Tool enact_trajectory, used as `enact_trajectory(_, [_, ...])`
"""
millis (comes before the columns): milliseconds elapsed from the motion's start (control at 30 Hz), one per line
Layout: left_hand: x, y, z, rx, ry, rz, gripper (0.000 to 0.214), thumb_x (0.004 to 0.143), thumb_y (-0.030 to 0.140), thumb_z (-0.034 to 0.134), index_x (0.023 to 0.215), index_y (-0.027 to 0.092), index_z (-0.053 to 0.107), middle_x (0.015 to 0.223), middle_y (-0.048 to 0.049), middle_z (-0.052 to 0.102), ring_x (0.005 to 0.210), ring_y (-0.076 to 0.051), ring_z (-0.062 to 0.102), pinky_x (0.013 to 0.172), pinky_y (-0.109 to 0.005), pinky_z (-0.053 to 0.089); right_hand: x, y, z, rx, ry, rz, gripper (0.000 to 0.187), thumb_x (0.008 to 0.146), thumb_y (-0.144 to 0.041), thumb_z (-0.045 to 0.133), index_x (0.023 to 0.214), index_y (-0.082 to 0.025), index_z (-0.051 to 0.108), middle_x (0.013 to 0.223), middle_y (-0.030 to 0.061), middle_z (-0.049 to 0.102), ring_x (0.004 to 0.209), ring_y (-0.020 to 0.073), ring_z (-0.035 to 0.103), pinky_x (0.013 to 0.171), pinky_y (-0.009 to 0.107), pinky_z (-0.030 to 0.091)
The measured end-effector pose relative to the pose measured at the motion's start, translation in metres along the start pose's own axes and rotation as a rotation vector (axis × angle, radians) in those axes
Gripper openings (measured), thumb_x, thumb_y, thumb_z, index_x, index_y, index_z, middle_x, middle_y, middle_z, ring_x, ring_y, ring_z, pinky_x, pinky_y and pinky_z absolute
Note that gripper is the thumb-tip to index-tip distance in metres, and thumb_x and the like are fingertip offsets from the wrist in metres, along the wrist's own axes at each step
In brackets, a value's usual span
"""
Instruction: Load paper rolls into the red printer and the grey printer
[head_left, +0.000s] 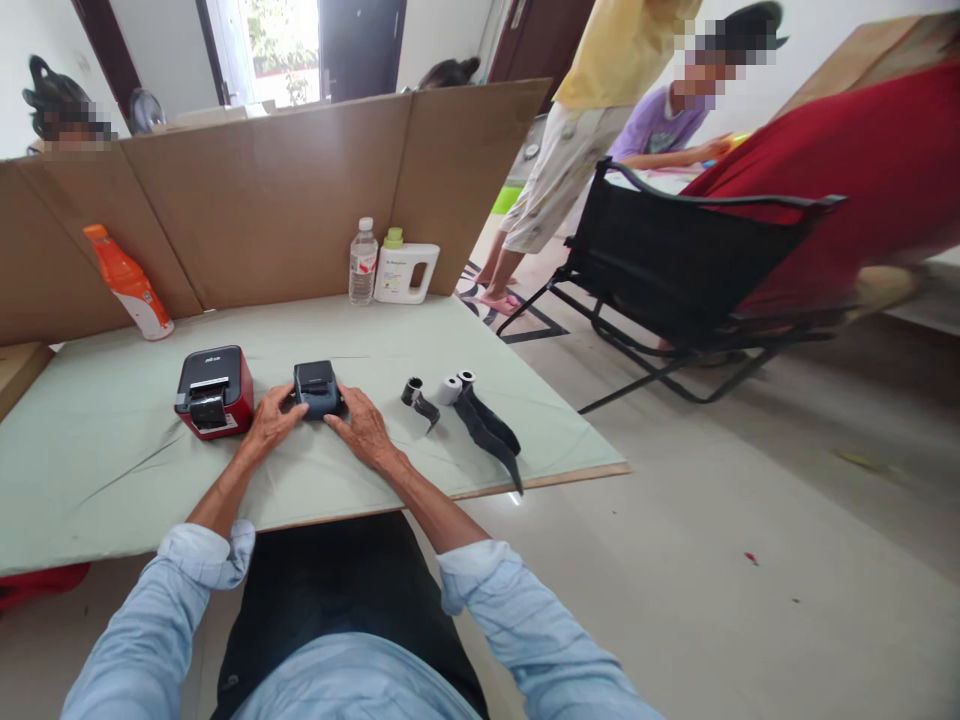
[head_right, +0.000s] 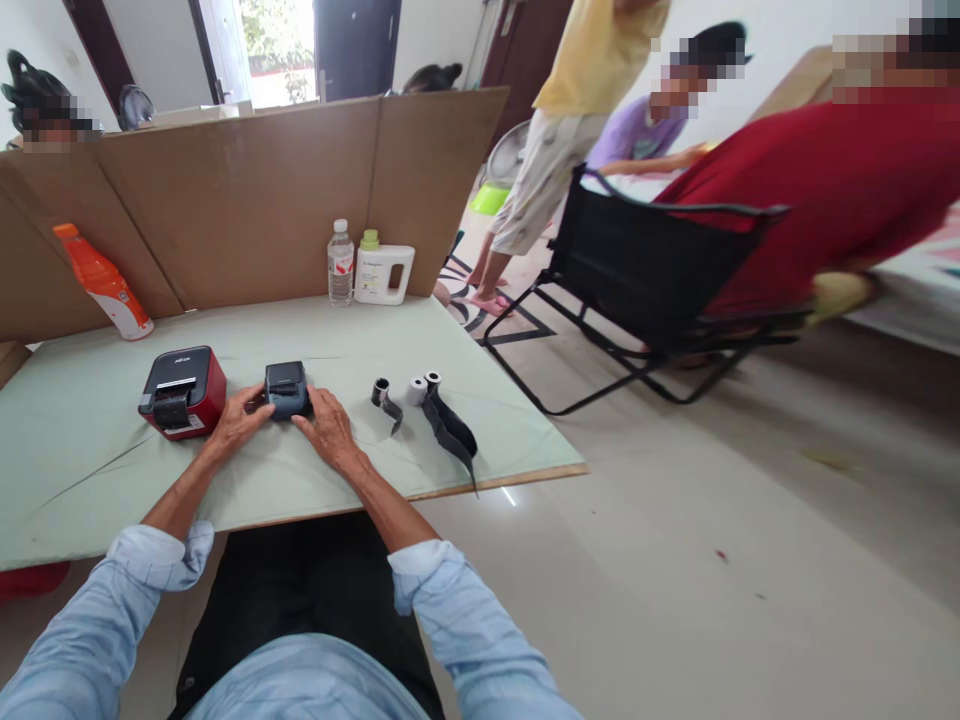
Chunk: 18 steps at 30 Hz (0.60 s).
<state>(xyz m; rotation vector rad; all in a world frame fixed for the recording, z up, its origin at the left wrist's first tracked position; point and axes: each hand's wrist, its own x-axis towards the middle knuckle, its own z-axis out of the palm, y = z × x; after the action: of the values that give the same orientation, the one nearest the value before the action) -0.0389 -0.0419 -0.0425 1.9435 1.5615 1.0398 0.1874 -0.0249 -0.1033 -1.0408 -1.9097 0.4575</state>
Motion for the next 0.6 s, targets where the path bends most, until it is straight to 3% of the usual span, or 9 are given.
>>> enact_trajectory(100, [0.022, 0.0, -0.002, -0.074, -0.003, -0.203, 0.038, 0.093, 0.025, 0.062, 0.126, 0.015, 0.078, 0.124, -0.0119, 0.077, 0.11, -0.027, 0.072, 0.095, -0.036, 0.061, 0.001, 0.0, 0.0, 0.004, -0.002, 0.008, 0.061, 0.096, -0.038, 0.068, 0.152, -0.019, 0.053, 0.127, 0.0169, 0.067, 0.117, 0.0339, 0.064, 0.106, 0.053, 0.056])
enact_trajectory(200, [0.044, 0.002, -0.001, -0.122, -0.015, -0.384, 0.045, 0.092, 0.02, 0.06, 0.134, 0.013, 0.074, 0.108, -0.0097, 0.08, 0.089, -0.023, 0.074, 0.071, -0.029, 0.06, 0.001, -0.002, -0.002, 0.006, -0.014, 0.019, 0.062, 0.096, -0.037, 0.067, 0.154, -0.021, 0.052, 0.127, 0.0161, 0.067, 0.117, 0.0332, 0.064, 0.105, 0.053, 0.056])
enact_trajectory(333, [0.058, 0.003, 0.002, -0.15, -0.029, -0.437, 0.054, 0.088, 0.012, 0.059, 0.141, 0.013, 0.071, 0.096, -0.0071, 0.079, 0.07, -0.017, 0.068, 0.053, -0.021, 0.05, 0.001, -0.003, -0.003, 0.008, -0.03, 0.023, 0.063, 0.096, -0.037, 0.067, 0.155, -0.02, 0.051, 0.13, 0.0168, 0.066, 0.12, 0.0335, 0.063, 0.108, 0.053, 0.054])
enact_trajectory(467, [0.06, 0.004, 0.002, -0.253, -0.037, -0.454, 0.06, 0.084, 0.009, 0.061, 0.143, 0.014, 0.069, 0.097, -0.0061, 0.079, 0.065, -0.012, 0.063, 0.047, -0.016, 0.042, 0.002, -0.004, -0.004, 0.003, -0.044, 0.042, 0.064, 0.096, -0.037, 0.067, 0.155, -0.021, 0.05, 0.132, 0.0166, 0.066, 0.122, 0.034, 0.062, 0.107, 0.053, 0.054])
enact_trajectory(600, [0.062, 0.005, 0.003, -0.338, -0.016, -0.479, 0.059, 0.083, 0.008, 0.061, 0.141, 0.013, 0.071, 0.085, -0.0051, 0.076, 0.059, -0.01, 0.058, 0.045, -0.016, 0.038, 0.002, -0.007, -0.006, 0.007, -0.043, 0.051, 0.062, 0.096, -0.038, 0.067, 0.154, -0.021, 0.052, 0.132, 0.0168, 0.065, 0.122, 0.0341, 0.062, 0.108, 0.053, 0.054])
